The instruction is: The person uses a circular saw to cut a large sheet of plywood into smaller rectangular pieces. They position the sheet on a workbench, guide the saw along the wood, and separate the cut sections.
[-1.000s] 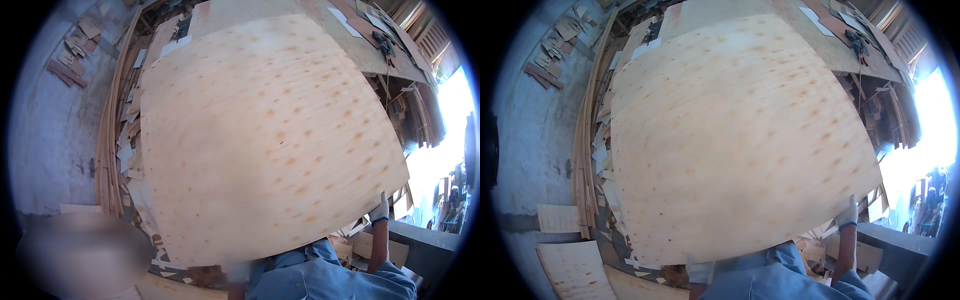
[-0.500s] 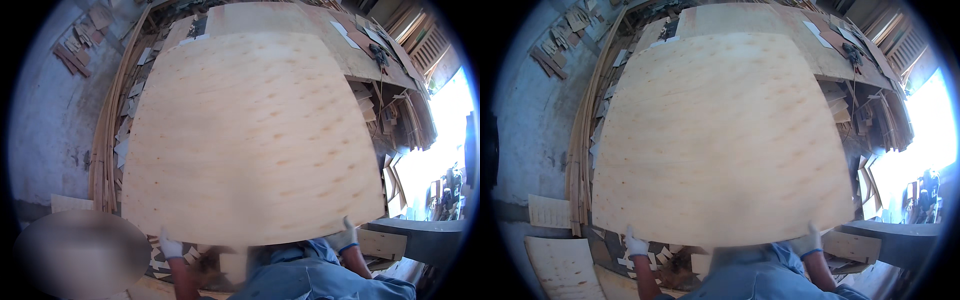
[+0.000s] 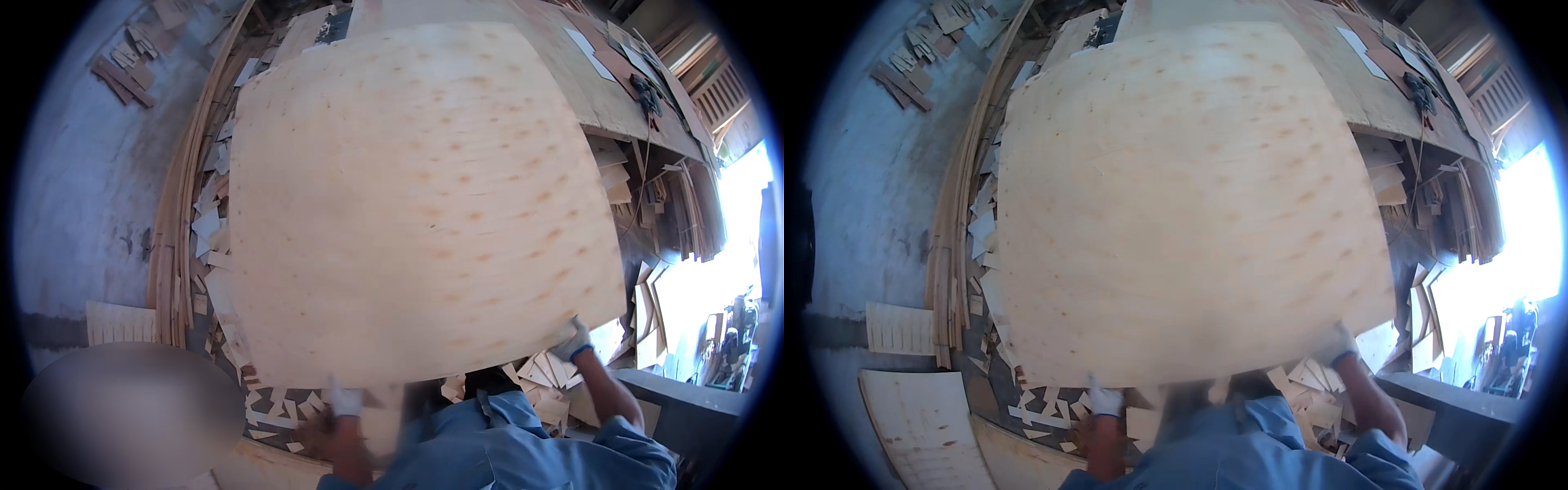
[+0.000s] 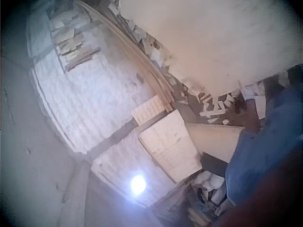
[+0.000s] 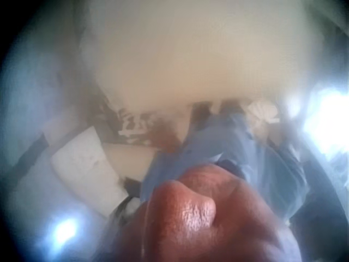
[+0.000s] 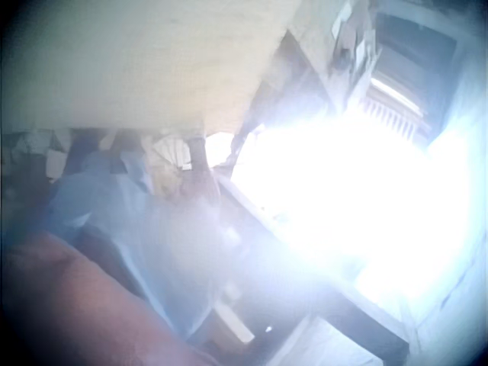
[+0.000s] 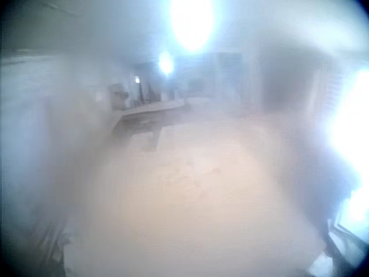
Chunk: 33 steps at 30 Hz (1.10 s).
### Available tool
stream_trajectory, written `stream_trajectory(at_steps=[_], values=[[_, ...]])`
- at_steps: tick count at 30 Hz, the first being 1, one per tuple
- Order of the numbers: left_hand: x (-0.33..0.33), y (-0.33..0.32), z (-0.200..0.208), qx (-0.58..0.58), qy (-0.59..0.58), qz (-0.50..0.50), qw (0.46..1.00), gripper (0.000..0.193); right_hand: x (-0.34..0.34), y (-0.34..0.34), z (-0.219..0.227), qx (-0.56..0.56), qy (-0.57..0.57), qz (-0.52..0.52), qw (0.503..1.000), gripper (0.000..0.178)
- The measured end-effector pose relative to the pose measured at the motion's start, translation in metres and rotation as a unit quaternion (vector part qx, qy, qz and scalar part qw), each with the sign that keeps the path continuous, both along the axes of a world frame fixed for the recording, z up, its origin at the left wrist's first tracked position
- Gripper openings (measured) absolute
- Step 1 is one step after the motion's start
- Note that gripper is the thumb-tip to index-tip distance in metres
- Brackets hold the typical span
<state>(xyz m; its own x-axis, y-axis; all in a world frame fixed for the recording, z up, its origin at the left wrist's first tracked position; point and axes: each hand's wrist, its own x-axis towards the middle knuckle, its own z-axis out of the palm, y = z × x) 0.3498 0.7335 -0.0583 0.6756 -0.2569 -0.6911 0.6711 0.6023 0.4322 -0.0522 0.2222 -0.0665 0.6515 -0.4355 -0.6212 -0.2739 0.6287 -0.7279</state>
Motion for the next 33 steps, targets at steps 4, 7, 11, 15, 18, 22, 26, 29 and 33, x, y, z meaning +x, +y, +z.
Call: stream_trajectory(at_steps=[4, 7, 11, 15, 18, 22, 26, 29, 33], values=[[-0.079, -0.105, 0.035, -0.092, 0.097, -0.108, 0.985, 0.048, 0.037, -0.125, 0.048, 0.270, -0.011, -0.291, 0.918, 0.070], [-0.114, -0.142, 0.042, -0.102, 0.127, -0.181, 0.970, 0.049, 0.031, -0.217, 0.044, 0.209, -0.064, -0.280, 0.935, 0.065], [-0.152, -0.151, 0.064, -0.067, 0.135, -0.224, 0.963, 0.050, 0.050, -0.271, 0.080, 0.128, 0.040, -0.320, 0.938, 0.060], [-0.163, -0.130, 0.093, -0.015, 0.107, -0.236, 0.966, 0.052, 0.035, -0.272, 0.105, 0.035, 0.033, -0.325, 0.945, 0.058], [-0.156, -0.102, 0.125, 0.043, 0.066, -0.204, 0.976, 0.053, 0.059, -0.213, 0.145, -0.034, 0.028, -0.329, 0.943, 0.057], [-0.114, -0.057, 0.169, 0.111, -0.019, -0.147, 0.983, 0.054, 0.058, -0.116, 0.193, 0.032, -0.062, -0.331, 0.941, 0.057], [-0.070, -0.017, 0.226, 0.202, -0.109, -0.035, 0.973, 0.053, 0.074, -0.021, 0.233, 0.033, -0.086, -0.365, 0.927, 0.057], [-0.044, 0.025, 0.249, 0.242, -0.162, 0.008, 0.957, 0.052, 0.079, 0.027, 0.272, -0.018, -0.099, -0.361, 0.927, 0.059], [-0.005, 0.066, 0.290, 0.230, -0.252, 0.027, 0.940, 0.050, 0.089, 0.068, 0.337, -0.164, -0.119, -0.377, 0.904, 0.062]])
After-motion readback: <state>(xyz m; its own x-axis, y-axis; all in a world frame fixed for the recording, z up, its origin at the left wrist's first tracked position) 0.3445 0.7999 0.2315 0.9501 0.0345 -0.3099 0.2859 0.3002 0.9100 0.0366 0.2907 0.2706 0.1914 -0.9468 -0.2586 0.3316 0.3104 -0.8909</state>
